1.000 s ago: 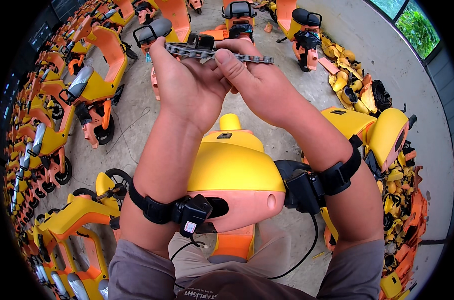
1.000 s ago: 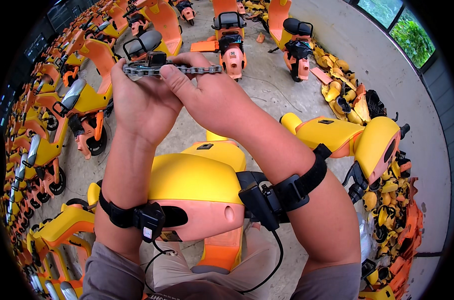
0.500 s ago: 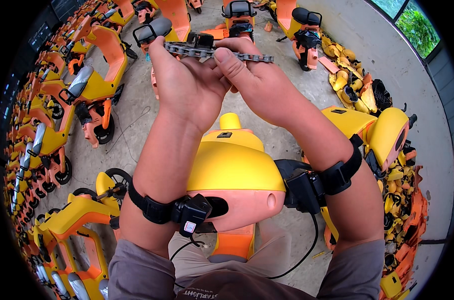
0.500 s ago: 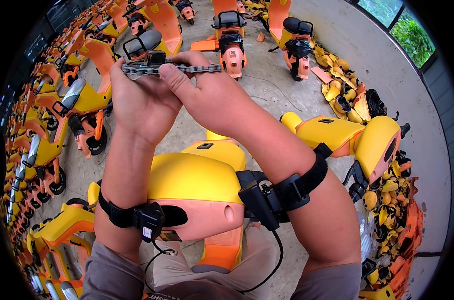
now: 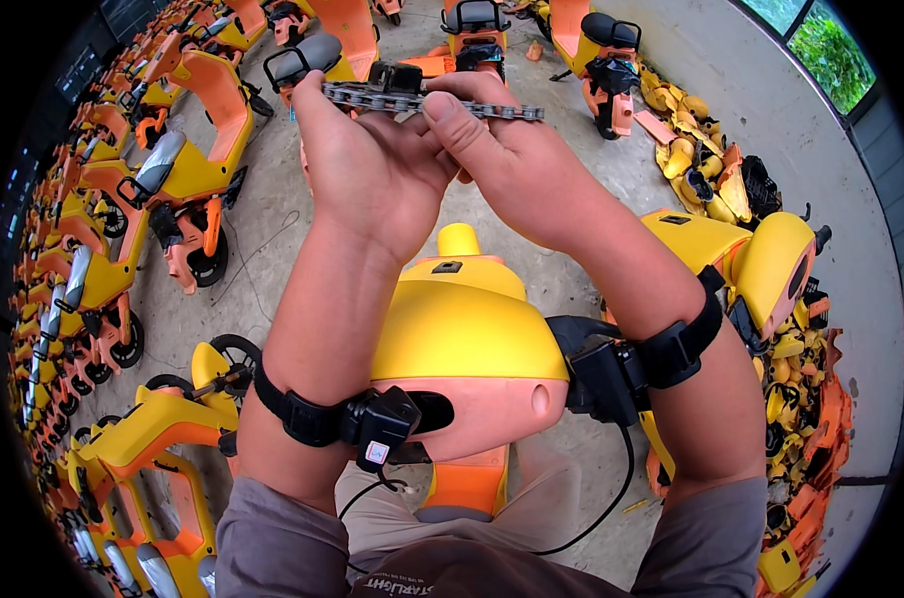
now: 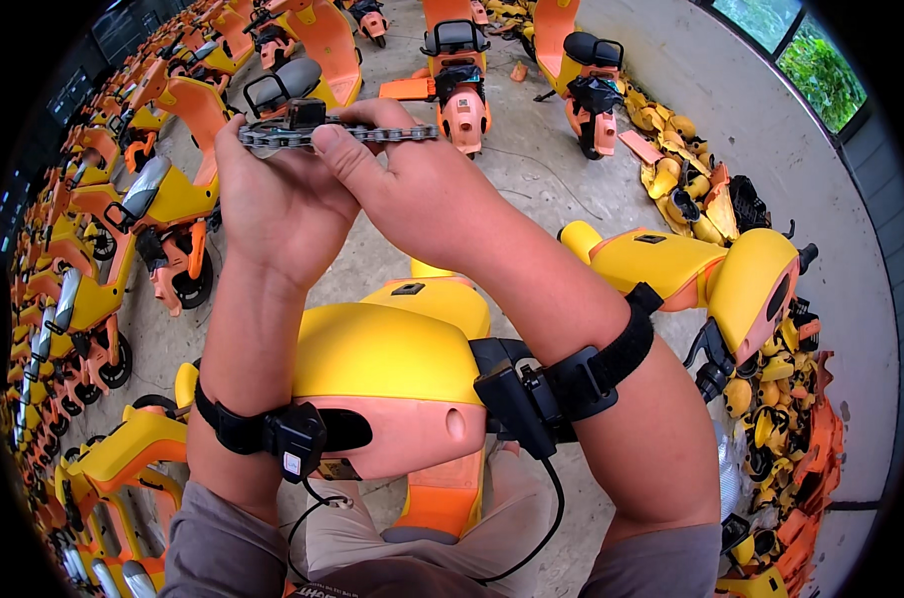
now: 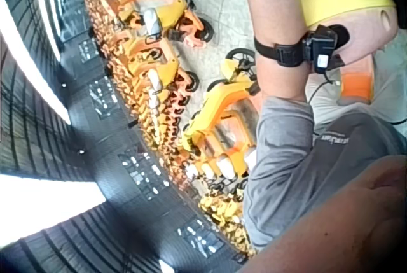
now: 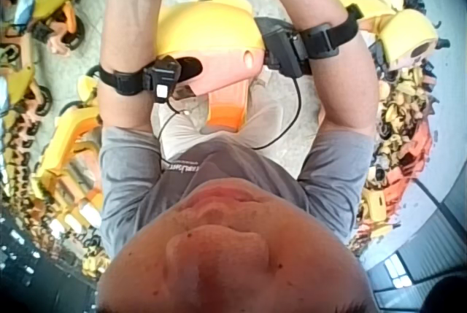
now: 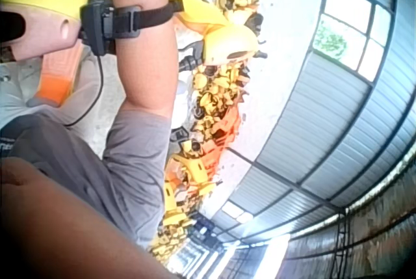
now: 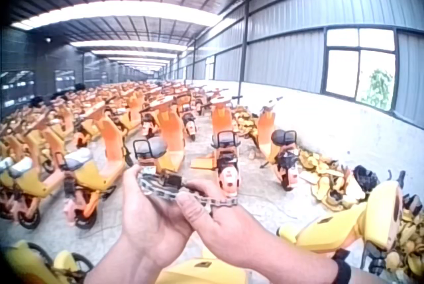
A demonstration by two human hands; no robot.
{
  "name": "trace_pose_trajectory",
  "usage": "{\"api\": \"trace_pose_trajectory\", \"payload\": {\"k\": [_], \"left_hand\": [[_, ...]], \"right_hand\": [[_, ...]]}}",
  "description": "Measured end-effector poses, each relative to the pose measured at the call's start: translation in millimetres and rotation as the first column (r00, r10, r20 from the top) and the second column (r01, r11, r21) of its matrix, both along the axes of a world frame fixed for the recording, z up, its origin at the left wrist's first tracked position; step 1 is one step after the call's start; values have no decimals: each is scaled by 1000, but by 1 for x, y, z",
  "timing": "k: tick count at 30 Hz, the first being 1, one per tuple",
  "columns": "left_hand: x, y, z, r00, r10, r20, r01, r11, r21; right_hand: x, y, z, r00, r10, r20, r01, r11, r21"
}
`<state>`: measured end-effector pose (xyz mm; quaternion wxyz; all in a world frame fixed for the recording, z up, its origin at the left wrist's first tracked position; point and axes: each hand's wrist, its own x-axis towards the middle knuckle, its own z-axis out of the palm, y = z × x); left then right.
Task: The person holds a bicycle chain and a sprocket by hand, turning the sprocket and moving the chain around it.
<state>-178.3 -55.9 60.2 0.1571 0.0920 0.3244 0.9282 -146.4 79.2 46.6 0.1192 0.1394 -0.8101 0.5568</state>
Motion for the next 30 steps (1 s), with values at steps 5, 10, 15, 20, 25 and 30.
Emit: {"api": "trace_pose_trajectory", "payload": {"k": [5,10,15,20,25,30], "left_hand": [[2,3,3,1000,20,5,-20,1000,-3],[3,3,3,1000,21,7,-21,1000,7],[2,3,2,1000,8,-4,-8,1000,-4],[2,2,3,1000,7,6,-7,1000,-6],[2,3,2,1000,3,4,-3,1000,-9],[1,2,2,1000,4,12,-4,1000,-10]], "right_hand": [[0,1,0,1000,4,-19,-4,1000,15],[1,1,2,1000,-1,-23,1,1000,15],[3,1,4,1000,-5,11,4,999,39],[3,1,4,1000,-10,-6,10,999,53],[2,2,3,1000,-15,-20,16,999,52],[2,1,3,1000,-17,-11,18,998,60]]}}
